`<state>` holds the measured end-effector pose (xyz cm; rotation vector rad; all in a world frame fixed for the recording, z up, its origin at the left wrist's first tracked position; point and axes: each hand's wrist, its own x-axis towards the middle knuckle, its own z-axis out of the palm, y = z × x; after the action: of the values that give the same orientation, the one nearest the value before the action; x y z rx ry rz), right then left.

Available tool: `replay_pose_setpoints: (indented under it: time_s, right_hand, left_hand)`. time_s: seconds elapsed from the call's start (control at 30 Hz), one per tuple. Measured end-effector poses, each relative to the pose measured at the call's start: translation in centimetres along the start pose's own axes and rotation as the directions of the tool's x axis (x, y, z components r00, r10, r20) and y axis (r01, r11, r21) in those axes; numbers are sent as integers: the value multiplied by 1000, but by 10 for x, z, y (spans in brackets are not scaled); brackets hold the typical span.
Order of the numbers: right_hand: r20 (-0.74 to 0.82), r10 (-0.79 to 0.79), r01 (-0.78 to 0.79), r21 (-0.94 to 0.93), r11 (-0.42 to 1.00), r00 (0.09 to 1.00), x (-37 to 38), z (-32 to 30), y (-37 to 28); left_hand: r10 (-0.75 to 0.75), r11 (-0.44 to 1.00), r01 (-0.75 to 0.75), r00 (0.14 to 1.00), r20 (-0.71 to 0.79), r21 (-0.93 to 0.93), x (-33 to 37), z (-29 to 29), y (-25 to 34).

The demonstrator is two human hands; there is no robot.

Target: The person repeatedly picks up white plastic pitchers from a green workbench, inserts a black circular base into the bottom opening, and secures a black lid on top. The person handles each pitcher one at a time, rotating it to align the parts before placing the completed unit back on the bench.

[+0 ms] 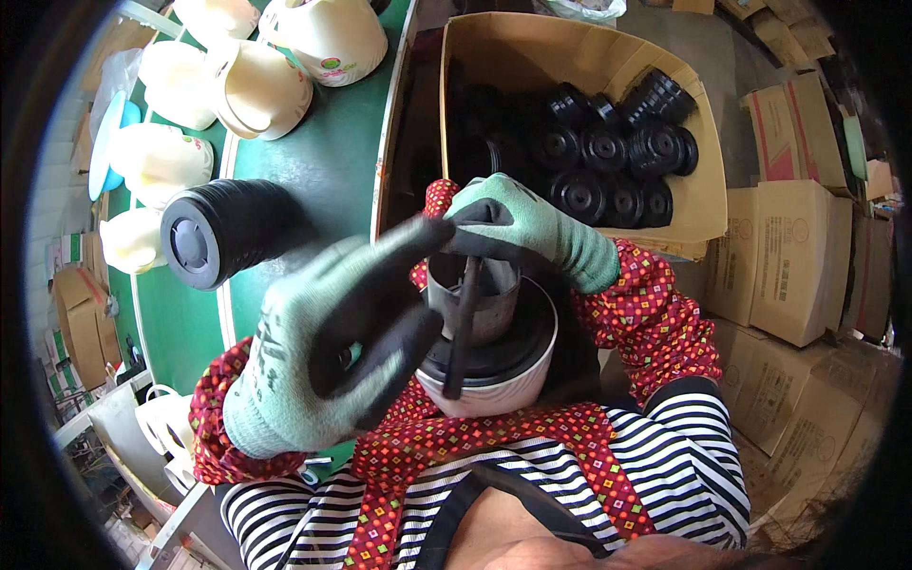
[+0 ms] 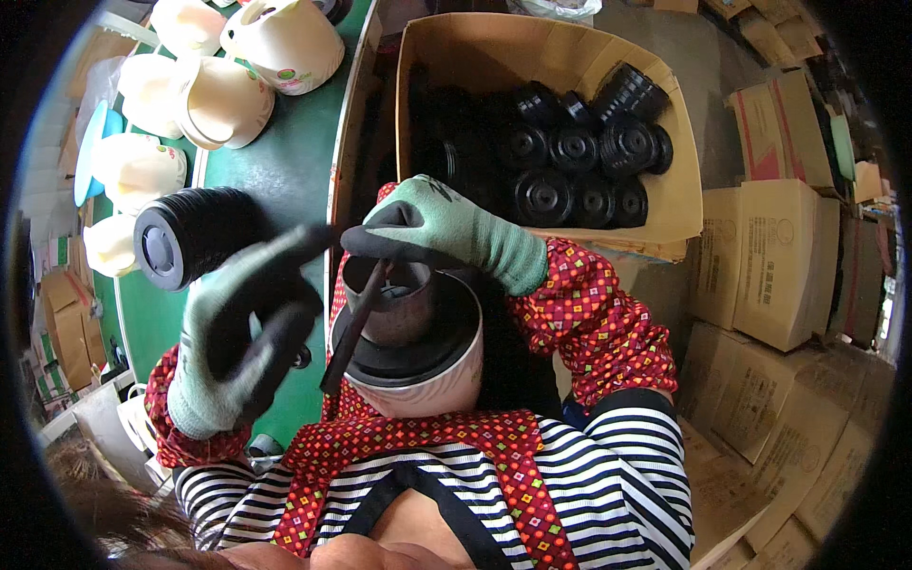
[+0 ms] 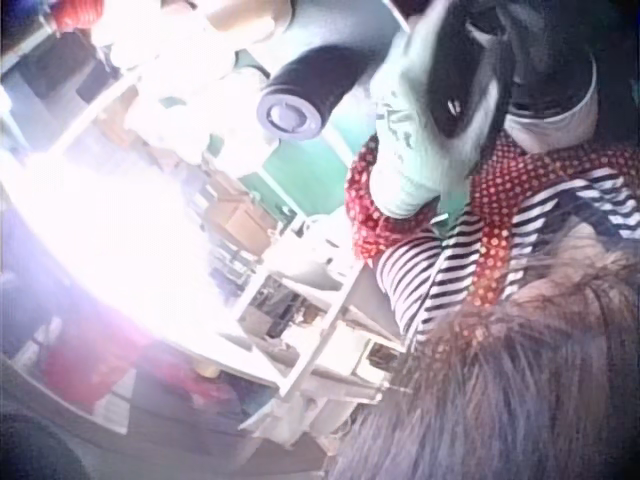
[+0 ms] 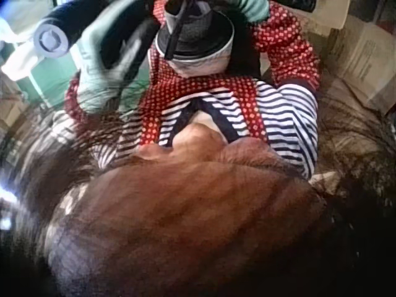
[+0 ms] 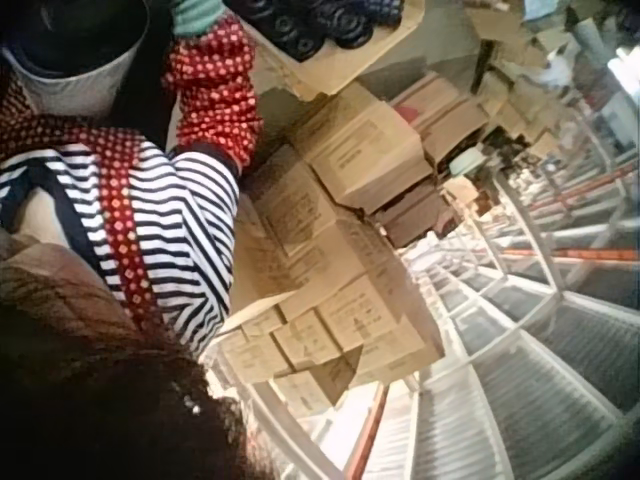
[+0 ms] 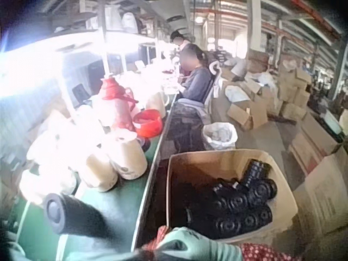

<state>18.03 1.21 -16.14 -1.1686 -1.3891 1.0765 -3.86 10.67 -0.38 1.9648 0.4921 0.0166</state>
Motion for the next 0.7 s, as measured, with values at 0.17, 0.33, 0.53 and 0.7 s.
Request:
replay_pose_setpoints:
  time_s: [0.17,0.33,0.53,0.7]
  right_hand:
    - [193,136,-139,6,990,972,3,-8,7]
    - [98,20,-16,-44,999,995,-11,7,5]
    - [-138,-420,300,-508,807,897,-39,20,39]
    - [-113,-361,297,-377,877,926,-55,6,17]
  left_hand:
    - [480,874,-445,851,214,-194,41,27,-4]
    - [571,818,-478,742,351,-321,46,39,-20]
    - [548,822,-417,764,340,-386,41,30,-46]
    - [443,882,-392,879,176,-262,30,48,-19]
